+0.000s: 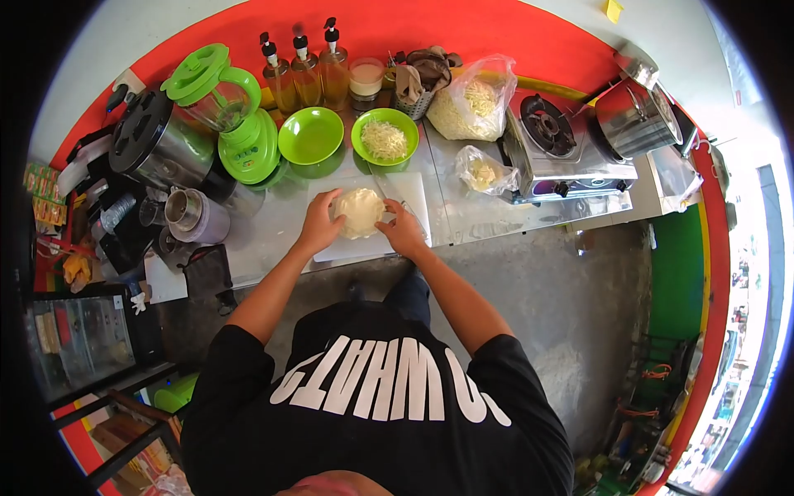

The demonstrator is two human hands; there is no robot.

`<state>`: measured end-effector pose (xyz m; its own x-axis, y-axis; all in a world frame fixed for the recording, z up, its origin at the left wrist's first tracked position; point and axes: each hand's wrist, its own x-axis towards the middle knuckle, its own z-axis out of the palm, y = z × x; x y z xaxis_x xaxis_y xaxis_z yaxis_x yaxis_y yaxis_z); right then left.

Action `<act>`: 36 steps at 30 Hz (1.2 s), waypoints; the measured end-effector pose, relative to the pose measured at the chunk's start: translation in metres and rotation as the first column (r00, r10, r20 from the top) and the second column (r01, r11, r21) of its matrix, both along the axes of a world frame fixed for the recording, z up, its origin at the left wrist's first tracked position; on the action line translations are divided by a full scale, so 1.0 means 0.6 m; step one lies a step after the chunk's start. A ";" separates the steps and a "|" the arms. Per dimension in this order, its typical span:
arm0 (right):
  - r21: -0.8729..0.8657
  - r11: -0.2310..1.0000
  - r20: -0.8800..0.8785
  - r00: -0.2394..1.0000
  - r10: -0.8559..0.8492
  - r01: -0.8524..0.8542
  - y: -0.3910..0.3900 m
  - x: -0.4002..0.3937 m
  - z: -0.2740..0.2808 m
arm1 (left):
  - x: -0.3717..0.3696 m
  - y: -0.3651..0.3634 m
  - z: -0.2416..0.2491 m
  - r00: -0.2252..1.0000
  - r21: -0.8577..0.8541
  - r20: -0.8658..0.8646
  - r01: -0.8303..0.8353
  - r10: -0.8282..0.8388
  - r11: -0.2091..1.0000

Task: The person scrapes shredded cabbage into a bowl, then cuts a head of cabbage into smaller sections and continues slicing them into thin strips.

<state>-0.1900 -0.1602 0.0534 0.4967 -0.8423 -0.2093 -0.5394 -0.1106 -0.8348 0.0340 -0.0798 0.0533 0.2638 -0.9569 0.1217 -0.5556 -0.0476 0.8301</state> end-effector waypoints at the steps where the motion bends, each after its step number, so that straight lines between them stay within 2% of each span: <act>1: -0.003 1.000 0.003 1.000 -0.004 0.004 0.001 0.004 0.001 | -0.005 -0.007 0.007 0.994 -0.099 0.112 0.018 -0.007 0.995; 5: -0.021 1.000 0.018 1.000 -0.008 0.008 0.003 0.017 0.001 | -0.028 -0.049 0.020 0.989 -0.131 0.139 0.074 -0.056 0.989; 7: -0.034 0.999 0.009 1.000 -0.007 0.007 0.001 0.021 0.000 | -0.038 -0.066 0.022 0.953 -0.096 0.299 0.069 -0.037 0.993; 10: -0.072 0.997 -0.013 1.000 0.007 -0.008 -0.001 0.022 -0.004 | -0.037 -0.067 -0.009 0.933 -0.029 0.351 0.092 -0.076 0.995; 11: -0.088 0.996 -0.022 1.000 0.012 -0.014 0.001 0.022 -0.008 | -0.038 -0.063 -0.017 0.933 -0.035 0.351 0.096 -0.077 0.995; 13: -0.110 0.993 -0.037 0.999 0.026 -0.030 0.001 0.025 -0.001 | -0.043 -0.055 -0.018 0.942 -0.166 0.337 0.059 0.000 0.984; 14: -0.109 0.994 -0.036 0.999 0.020 -0.024 0.001 0.024 0.002 | -0.045 -0.055 -0.019 0.941 -0.164 0.337 0.065 -0.006 0.984; 16: 0.052 0.998 -0.046 0.999 -0.016 0.018 0.003 0.030 0.020 | -0.043 -0.054 -0.014 0.927 -0.228 0.374 0.062 0.029 0.972; 17: 0.052 0.998 -0.041 0.999 -0.021 0.023 0.003 0.032 0.022 | -0.042 -0.053 -0.010 0.925 -0.228 0.379 0.068 0.024 0.971; 26: -0.192 0.973 -0.112 0.988 0.108 -0.128 -0.004 0.039 0.031 | -0.049 -0.055 -0.002 0.911 -0.216 0.410 0.041 0.053 0.975; 29: -0.219 0.959 -0.126 0.980 0.153 -0.178 -0.019 0.041 0.036 | -0.045 -0.062 -0.003 0.910 -0.158 0.408 0.000 0.066 0.987; 31: -0.137 0.959 -0.176 0.959 0.223 -0.249 -0.031 0.044 0.040 | -0.034 -0.072 -0.005 0.959 -0.051 0.281 0.000 0.014 0.999; 35: -0.102 0.953 -0.224 0.940 0.257 -0.285 -0.040 0.054 0.052 | -0.018 -0.082 -0.024 0.979 -0.103 0.205 -0.002 0.023 0.995; 36: -0.132 0.951 -0.267 0.934 0.237 -0.279 -0.038 0.058 0.053 | -0.020 -0.081 -0.027 0.982 -0.188 0.177 -0.029 0.063 0.982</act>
<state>-0.1554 -0.1830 0.0855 0.6527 -0.7246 -0.2213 -0.6586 -0.3982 -0.6385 0.0223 -0.1281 0.0373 0.2646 -0.9010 0.3438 -0.6983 0.0669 0.7127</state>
